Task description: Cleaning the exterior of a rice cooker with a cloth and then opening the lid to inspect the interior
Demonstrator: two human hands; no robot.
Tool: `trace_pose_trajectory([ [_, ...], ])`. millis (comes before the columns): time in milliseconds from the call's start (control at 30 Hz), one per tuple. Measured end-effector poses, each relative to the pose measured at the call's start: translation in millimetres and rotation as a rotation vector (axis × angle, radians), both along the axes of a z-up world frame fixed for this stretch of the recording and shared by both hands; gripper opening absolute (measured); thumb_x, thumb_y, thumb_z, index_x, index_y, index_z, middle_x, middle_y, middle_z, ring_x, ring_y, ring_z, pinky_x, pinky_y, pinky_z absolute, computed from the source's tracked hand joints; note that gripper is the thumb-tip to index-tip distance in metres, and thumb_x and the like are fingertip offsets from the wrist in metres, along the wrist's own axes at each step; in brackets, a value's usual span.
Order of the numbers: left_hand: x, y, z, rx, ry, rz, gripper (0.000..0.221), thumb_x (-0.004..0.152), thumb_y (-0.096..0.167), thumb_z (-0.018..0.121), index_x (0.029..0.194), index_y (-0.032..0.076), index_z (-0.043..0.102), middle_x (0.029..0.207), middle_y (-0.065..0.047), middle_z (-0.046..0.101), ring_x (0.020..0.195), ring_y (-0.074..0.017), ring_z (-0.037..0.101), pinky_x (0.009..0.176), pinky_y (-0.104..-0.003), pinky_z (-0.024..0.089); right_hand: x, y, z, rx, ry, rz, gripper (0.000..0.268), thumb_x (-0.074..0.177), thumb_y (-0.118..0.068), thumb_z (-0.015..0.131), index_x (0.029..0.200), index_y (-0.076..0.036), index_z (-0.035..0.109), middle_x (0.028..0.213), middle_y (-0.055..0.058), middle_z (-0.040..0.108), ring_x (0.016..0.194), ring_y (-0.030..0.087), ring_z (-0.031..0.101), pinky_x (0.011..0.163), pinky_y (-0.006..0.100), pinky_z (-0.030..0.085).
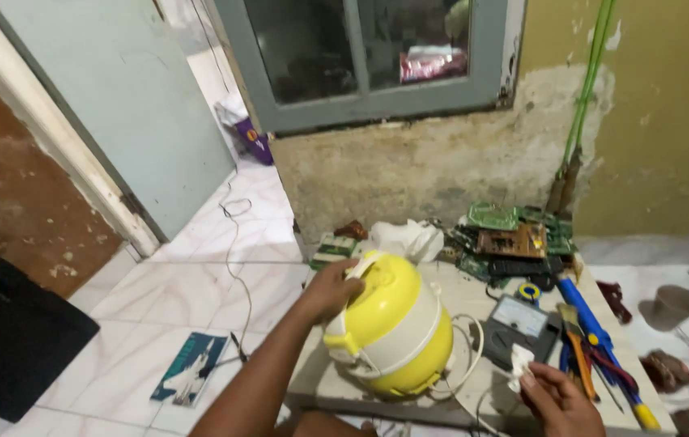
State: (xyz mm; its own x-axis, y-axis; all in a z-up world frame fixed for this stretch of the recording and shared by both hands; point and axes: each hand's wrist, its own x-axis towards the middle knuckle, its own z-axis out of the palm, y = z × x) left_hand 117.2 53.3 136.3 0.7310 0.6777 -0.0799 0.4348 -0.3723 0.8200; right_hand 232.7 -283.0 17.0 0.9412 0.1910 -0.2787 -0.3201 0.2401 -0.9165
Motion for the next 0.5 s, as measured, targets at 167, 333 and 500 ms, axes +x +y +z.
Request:
trace_pose_trajectory([
  [167,21,-13,28,0.126,0.208,-0.121,0.068,0.078,0.022,0.061,0.146,0.023,0.06,0.13,-0.006,0.068,0.106,-0.0226,0.067,0.085,-0.034,0.051,-29,-2,25,-0.264,-0.11,0.061,0.027,0.091,-0.017,0.075,0.116,-0.009,0.078,0.096,0.013,0.078,0.092,0.023,0.071,0.1,0.035,0.027],
  [333,18,-43,40,0.051,0.179,-0.117,0.067,0.091,0.04,0.063,0.155,0.024,0.049,0.157,-0.004,0.052,0.135,-0.0242,0.057,0.101,-0.036,0.048,-43,19,4,-0.127,-0.239,0.151,0.028,0.085,0.0,0.076,0.113,-0.003,0.077,0.111,0.018,0.081,0.097,0.027,0.075,0.086,0.036,0.06],
  [500,15,-69,53,0.178,0.318,-0.179,0.072,0.096,0.054,0.049,0.162,0.029,0.032,0.165,-0.009,0.035,0.147,-0.0334,0.041,0.113,-0.047,0.038,-73,54,17,-0.171,-1.186,0.108,0.016,0.084,-0.01,0.079,0.1,-0.009,0.08,0.097,0.004,0.078,0.09,0.017,0.071,0.089,0.028,0.054],
])
